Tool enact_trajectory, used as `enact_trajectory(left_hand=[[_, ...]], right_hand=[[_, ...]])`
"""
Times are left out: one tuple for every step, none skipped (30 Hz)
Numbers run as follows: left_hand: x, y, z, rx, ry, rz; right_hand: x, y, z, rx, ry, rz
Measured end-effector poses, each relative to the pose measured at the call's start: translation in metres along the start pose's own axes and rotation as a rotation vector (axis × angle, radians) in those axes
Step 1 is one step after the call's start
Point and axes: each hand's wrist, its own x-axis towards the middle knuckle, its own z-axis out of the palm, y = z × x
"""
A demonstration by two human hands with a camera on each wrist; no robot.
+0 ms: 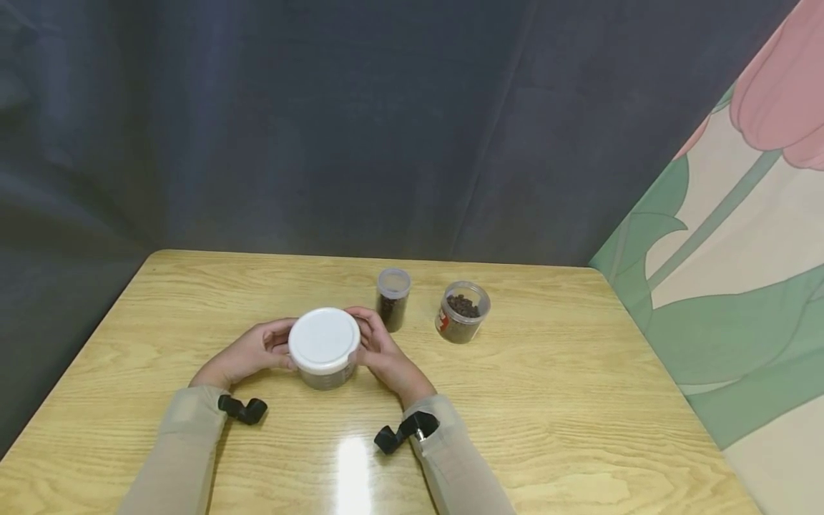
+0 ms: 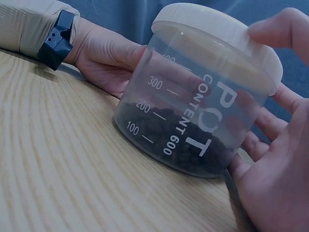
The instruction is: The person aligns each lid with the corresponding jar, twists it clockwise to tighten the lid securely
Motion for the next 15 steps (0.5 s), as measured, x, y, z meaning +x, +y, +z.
enact_trajectory(left_hand=[[0.0, -0.0001, -0.0002, 0.002, 0.002, -0.002], [0.0, -0.0003, -0.0004, 0.001, 0.003, -0.006], [0.0, -0.0004, -0.0006, 0.002, 0.003, -0.008], [-0.0002, -0.0005, -0.0009, 0.004, 0.004, -0.008], [-0.0004, -0.0006, -0.001, 0.007, 0.006, -0.01], [-0.0007, -0.0006, -0.0011, 0.008, 0.008, -0.012], [-0.0009, -0.0005, -0.0013, 0.011, 0.01, -0.015], [-0.0013, -0.0004, -0.0015, 0.012, 0.011, -0.019], [-0.0017, -0.0002, -0.0016, 0.013, 0.012, -0.022], [-0.0021, -0.0001, -0.0017, 0.013, 0.013, -0.024], [-0.0024, 0.0003, -0.0016, 0.01, 0.014, -0.025], [-0.0027, 0.0008, -0.0014, 0.006, 0.012, -0.022], [-0.0028, 0.0013, -0.0011, 0.004, 0.01, -0.018], [-0.0029, 0.0019, -0.0008, 0.002, 0.009, -0.01], [-0.0029, 0.0024, -0.0003, 0.0, 0.008, -0.005]], right_hand=[[-0.0004, -0.0002, -0.0004, 0.0, 0.0, 0.004], [-0.0006, -0.0005, -0.0006, 0.0, 0.001, 0.009], [-0.0008, -0.0009, -0.0006, 0.003, 0.003, 0.014], [-0.0009, -0.0012, -0.0008, 0.008, 0.004, 0.02], [-0.001, -0.0018, -0.0009, 0.014, 0.005, 0.024], [-0.001, -0.0022, -0.001, 0.021, 0.004, 0.029], [-0.0008, -0.0022, -0.0011, 0.023, 0.005, 0.034], [-0.0008, -0.0025, -0.0013, 0.03, 0.003, 0.037], [-0.0007, -0.0025, -0.0018, 0.037, -0.001, 0.037], [-0.0006, -0.0024, -0.0022, 0.044, -0.006, 0.039], [-0.0006, -0.0023, -0.0027, 0.05, -0.01, 0.04], [-0.0005, -0.0023, -0.0032, 0.057, -0.015, 0.041], [-0.0005, -0.0026, -0.0036, 0.06, -0.022, 0.042], [-0.0004, -0.0028, -0.0038, 0.06, -0.029, 0.044], [-0.0001, -0.003, -0.004, 0.061, -0.035, 0.048]])
